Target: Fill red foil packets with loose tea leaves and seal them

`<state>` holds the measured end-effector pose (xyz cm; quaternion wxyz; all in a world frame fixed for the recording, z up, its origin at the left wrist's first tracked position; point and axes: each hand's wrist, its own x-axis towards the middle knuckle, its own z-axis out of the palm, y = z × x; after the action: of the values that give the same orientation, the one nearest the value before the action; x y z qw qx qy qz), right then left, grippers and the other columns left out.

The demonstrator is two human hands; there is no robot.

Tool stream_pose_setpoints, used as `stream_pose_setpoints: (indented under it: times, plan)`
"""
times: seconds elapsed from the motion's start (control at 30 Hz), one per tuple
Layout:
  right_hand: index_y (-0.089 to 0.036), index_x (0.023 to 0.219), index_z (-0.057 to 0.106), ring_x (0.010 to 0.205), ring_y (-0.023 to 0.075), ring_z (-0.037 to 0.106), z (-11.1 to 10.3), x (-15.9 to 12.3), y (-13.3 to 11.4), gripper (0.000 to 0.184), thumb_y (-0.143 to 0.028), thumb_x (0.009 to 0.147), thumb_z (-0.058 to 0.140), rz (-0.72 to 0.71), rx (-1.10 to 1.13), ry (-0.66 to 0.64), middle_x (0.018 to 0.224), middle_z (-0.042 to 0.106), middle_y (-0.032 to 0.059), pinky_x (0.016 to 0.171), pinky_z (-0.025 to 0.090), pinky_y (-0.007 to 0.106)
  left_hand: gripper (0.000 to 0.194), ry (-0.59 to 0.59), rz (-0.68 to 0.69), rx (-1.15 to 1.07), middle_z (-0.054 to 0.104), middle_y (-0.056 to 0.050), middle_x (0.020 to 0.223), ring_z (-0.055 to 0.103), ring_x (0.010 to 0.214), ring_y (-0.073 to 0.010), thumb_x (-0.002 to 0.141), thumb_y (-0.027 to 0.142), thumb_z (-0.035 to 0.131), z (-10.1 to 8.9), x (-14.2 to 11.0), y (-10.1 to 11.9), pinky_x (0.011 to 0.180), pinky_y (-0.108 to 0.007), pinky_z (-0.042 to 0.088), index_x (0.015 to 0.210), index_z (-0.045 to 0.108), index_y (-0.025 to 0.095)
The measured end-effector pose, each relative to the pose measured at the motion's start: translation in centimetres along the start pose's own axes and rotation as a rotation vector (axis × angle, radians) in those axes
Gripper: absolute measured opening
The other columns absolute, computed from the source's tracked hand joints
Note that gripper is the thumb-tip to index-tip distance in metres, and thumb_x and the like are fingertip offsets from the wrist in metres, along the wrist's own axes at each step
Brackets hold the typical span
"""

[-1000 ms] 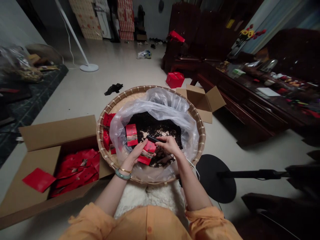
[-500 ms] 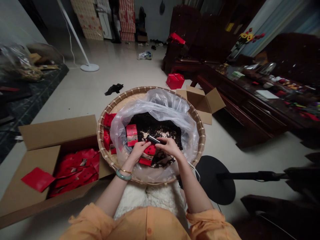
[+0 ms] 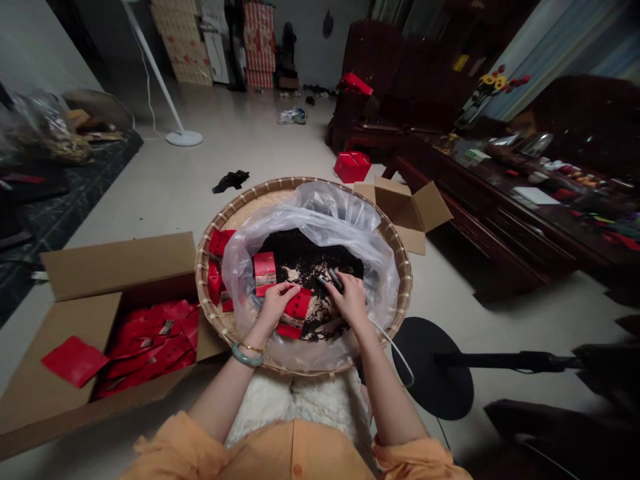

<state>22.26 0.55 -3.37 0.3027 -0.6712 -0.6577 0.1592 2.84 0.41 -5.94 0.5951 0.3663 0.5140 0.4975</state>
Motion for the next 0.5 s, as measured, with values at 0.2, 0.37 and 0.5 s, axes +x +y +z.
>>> stream_pose_setpoints:
  times: [0.2, 0.37, 0.5]
  plan:
    - [-0.02, 0.076, 0.071, 0.069, 0.0165, 0.059, 3.0, -1.2, -4.6, 0.021, -0.039, 0.078, 0.062, -0.038, 0.414, -0.178, 0.075, 0.068, 0.0041, 0.065, 0.044, 0.025, 0.034, 0.008, 0.085, 0.131, 0.068, -0.003, 0.071, 0.058, 0.066, -0.0162, 0.059, 0.045, 0.073, -0.1, -0.3, 0.9, 0.06, -0.024, 0.045, 0.073, 0.069, 0.014]
    - [-0.019, 0.069, 0.071, 0.06, 0.0135, 0.057, 3.9, -0.9, -4.6, 0.017, -0.032, 0.075, 0.062, 0.045, 0.547, -0.186, 0.066, 0.067, 0.0006, 0.056, 0.041, 0.022, 0.04, -0.016, 0.038, 0.082, 0.066, -0.002, 0.067, 0.056, 0.06, -0.0146, 0.057, 0.05, 0.071, -0.1, 0.0, 0.9, 0.056, -0.023, 0.044, 0.073, 0.067, 0.014]
    - [-0.017, 0.072, 0.072, 0.054, 0.0115, 0.054, 3.5, -0.8, -3.9, 0.02, -0.033, 0.074, 0.059, 0.122, 0.642, -0.298, 0.063, 0.067, -0.0002, 0.051, 0.039, 0.021, 0.045, -0.003, 0.023, 0.11, 0.061, 0.001, 0.057, 0.051, 0.051, -0.0124, 0.058, 0.057, 0.068, 0.1, -0.2, 0.9, 0.049, -0.021, 0.039, 0.068, 0.066, 0.013]
